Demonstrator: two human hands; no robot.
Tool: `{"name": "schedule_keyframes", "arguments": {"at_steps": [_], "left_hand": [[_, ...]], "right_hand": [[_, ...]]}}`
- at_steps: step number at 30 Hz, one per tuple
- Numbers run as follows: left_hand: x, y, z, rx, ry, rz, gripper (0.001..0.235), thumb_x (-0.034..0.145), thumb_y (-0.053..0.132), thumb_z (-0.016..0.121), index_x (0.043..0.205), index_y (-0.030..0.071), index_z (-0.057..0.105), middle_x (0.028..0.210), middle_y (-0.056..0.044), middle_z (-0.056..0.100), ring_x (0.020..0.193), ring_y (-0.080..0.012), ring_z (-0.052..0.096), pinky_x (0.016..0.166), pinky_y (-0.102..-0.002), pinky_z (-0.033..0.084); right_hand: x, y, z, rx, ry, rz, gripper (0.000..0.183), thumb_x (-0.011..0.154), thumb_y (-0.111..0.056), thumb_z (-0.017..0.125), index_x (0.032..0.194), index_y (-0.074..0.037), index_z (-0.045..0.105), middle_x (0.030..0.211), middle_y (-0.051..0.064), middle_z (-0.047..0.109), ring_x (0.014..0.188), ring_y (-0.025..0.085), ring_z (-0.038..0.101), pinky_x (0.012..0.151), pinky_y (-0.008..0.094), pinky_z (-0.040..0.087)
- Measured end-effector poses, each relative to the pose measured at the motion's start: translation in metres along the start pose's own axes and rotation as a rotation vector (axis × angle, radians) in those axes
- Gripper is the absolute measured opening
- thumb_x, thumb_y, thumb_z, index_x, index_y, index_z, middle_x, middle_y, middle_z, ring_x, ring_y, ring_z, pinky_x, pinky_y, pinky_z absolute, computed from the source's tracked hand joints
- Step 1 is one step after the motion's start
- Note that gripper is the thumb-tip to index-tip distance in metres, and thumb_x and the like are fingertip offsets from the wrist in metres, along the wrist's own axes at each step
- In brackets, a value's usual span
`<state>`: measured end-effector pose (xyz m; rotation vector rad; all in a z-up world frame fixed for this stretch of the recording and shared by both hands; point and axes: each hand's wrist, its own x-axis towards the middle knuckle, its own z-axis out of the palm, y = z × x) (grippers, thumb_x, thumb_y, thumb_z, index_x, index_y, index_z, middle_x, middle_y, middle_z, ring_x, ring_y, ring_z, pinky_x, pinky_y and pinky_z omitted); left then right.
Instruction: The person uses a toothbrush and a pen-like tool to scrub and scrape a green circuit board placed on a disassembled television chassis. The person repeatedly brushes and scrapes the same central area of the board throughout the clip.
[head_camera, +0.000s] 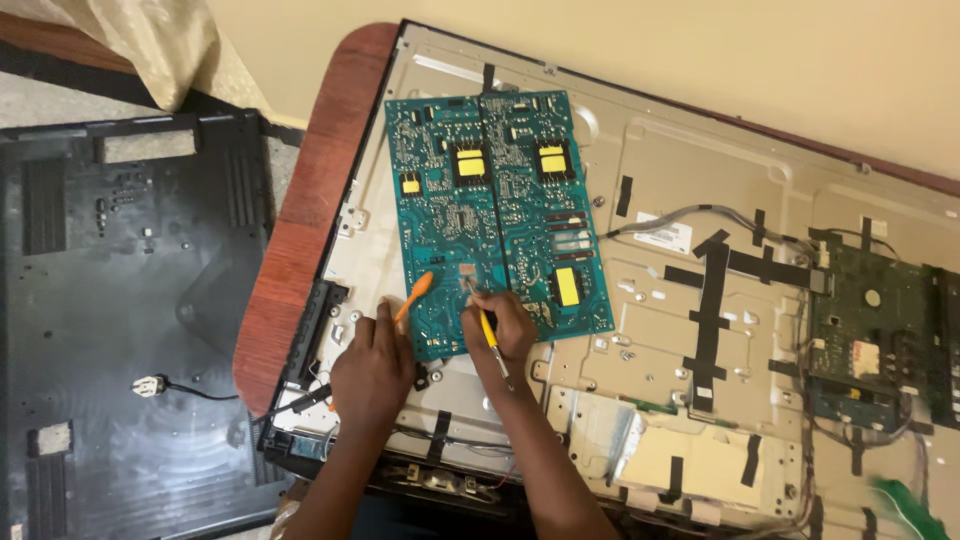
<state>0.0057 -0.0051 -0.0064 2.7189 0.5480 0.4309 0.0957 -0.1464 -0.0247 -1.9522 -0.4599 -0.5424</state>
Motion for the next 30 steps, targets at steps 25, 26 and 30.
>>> {"name": "schedule_keyframes", "arguments": {"at_steps": [25, 26, 30], "left_hand": [[-0.0025, 0.0002, 0.0076, -0.010, 0.015, 0.020, 0.039, 0.093, 0.019, 0.062, 0.127, 0.000, 0.068, 0.089, -0.016, 0.066, 0.051, -0.0287, 0.064, 0.043, -0.040, 0.051], [-0.0015, -0.0001, 0.0066, -0.008, 0.021, 0.024, 0.039, 0.093, 0.018, 0.062, 0.128, 0.000, 0.068, 0.088, -0.016, 0.066, 0.052, -0.0286, 0.064, 0.043, -0.040, 0.051], [0.0013, -0.0026, 0.0017, 0.013, 0.062, 0.064, 0.041, 0.092, 0.017, 0.061, 0.128, -0.001, 0.067, 0.089, -0.015, 0.066, 0.054, -0.0287, 0.064, 0.045, -0.040, 0.052]], "right_hand": [[-0.0068, 0.0080, 0.0005, 0.016, 0.003, 0.026, 0.018, 0.081, 0.005, 0.072, 0.093, -0.004, 0.062, 0.085, 0.012, 0.068, 0.068, 0.024, 0.069, 0.060, 0.033, 0.054], [-0.0067, 0.0070, 0.0015, -0.021, 0.031, 0.038, 0.018, 0.081, 0.005, 0.072, 0.092, -0.004, 0.061, 0.086, 0.013, 0.067, 0.069, 0.024, 0.068, 0.060, 0.033, 0.054], [-0.0050, 0.0017, 0.0040, -0.095, 0.045, 0.074, 0.018, 0.081, 0.006, 0.071, 0.094, -0.004, 0.064, 0.086, 0.013, 0.067, 0.068, 0.024, 0.068, 0.059, 0.033, 0.053]]}}
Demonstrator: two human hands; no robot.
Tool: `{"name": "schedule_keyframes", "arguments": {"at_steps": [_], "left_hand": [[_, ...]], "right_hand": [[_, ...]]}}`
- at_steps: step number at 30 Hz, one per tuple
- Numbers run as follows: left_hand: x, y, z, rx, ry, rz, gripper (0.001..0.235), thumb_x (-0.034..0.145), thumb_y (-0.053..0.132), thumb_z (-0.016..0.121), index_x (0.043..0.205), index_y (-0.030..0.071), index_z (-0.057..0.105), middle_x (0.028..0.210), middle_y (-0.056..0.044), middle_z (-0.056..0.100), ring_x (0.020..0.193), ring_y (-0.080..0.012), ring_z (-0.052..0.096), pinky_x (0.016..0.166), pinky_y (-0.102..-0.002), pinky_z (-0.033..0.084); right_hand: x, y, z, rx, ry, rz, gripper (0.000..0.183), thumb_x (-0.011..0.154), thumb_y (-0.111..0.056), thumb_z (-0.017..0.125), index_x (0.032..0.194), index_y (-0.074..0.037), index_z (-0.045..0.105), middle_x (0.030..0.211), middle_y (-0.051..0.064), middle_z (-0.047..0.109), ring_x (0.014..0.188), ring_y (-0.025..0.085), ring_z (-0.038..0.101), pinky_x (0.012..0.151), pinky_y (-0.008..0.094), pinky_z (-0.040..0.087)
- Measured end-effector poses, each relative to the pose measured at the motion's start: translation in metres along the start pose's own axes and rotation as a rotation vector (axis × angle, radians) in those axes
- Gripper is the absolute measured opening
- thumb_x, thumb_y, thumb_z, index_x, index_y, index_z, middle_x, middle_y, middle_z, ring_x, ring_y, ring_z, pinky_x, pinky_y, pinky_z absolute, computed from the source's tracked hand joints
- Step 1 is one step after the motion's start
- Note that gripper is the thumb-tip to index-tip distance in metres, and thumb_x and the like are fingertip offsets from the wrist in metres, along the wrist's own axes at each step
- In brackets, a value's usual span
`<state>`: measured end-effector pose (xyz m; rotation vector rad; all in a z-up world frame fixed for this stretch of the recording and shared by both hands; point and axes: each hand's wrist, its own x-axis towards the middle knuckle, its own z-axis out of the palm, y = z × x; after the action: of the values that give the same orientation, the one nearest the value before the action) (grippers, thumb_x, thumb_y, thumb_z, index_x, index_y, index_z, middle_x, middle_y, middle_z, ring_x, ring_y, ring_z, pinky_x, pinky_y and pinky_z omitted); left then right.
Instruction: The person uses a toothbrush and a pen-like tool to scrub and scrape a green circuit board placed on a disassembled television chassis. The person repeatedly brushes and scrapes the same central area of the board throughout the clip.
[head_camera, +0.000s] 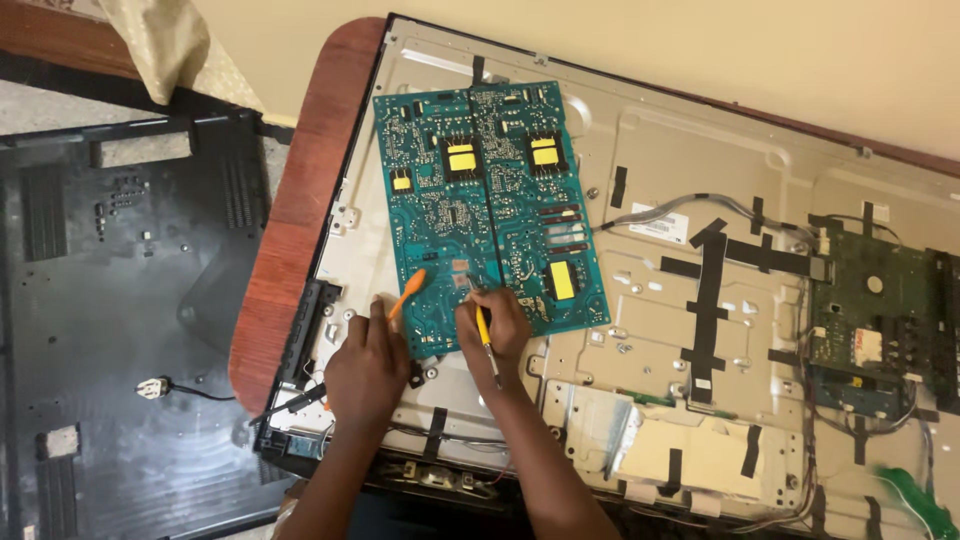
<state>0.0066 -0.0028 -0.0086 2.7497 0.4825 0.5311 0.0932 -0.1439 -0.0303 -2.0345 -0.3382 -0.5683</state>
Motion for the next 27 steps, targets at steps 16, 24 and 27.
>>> {"name": "schedule_keyframes", "arguments": {"at_steps": [16, 24, 27], "left_hand": [[-0.0032, 0.0054, 0.0023, -0.019, -0.079, -0.061, 0.038, 0.097, 0.020, 0.062, 0.129, 0.000, 0.067, 0.086, -0.014, 0.065, 0.053, -0.0289, 0.064, 0.044, -0.041, 0.051], [-0.0019, 0.0005, 0.0032, -0.003, -0.095, -0.034, 0.041, 0.095, 0.018, 0.061, 0.130, -0.001, 0.067, 0.088, -0.015, 0.065, 0.053, -0.0283, 0.065, 0.044, -0.040, 0.052], [-0.0036, 0.0024, 0.0057, -0.002, -0.076, -0.025, 0.041, 0.095, 0.019, 0.062, 0.130, -0.001, 0.066, 0.090, -0.016, 0.065, 0.054, -0.0284, 0.065, 0.044, -0.040, 0.051]], "right_hand": [[-0.0006, 0.0028, -0.0057, 0.100, 0.015, -0.030, 0.019, 0.083, 0.005, 0.072, 0.095, -0.004, 0.062, 0.088, 0.012, 0.068, 0.070, 0.023, 0.070, 0.062, 0.032, 0.055], [0.0001, 0.0037, -0.0042, 0.080, -0.025, -0.017, 0.020, 0.081, 0.005, 0.074, 0.094, -0.005, 0.063, 0.086, 0.012, 0.069, 0.069, 0.023, 0.071, 0.060, 0.031, 0.055], [0.0002, 0.0037, -0.0071, 0.102, 0.011, -0.023, 0.020, 0.083, 0.005, 0.073, 0.096, -0.004, 0.061, 0.089, 0.013, 0.069, 0.073, 0.025, 0.071, 0.064, 0.032, 0.056]]}}
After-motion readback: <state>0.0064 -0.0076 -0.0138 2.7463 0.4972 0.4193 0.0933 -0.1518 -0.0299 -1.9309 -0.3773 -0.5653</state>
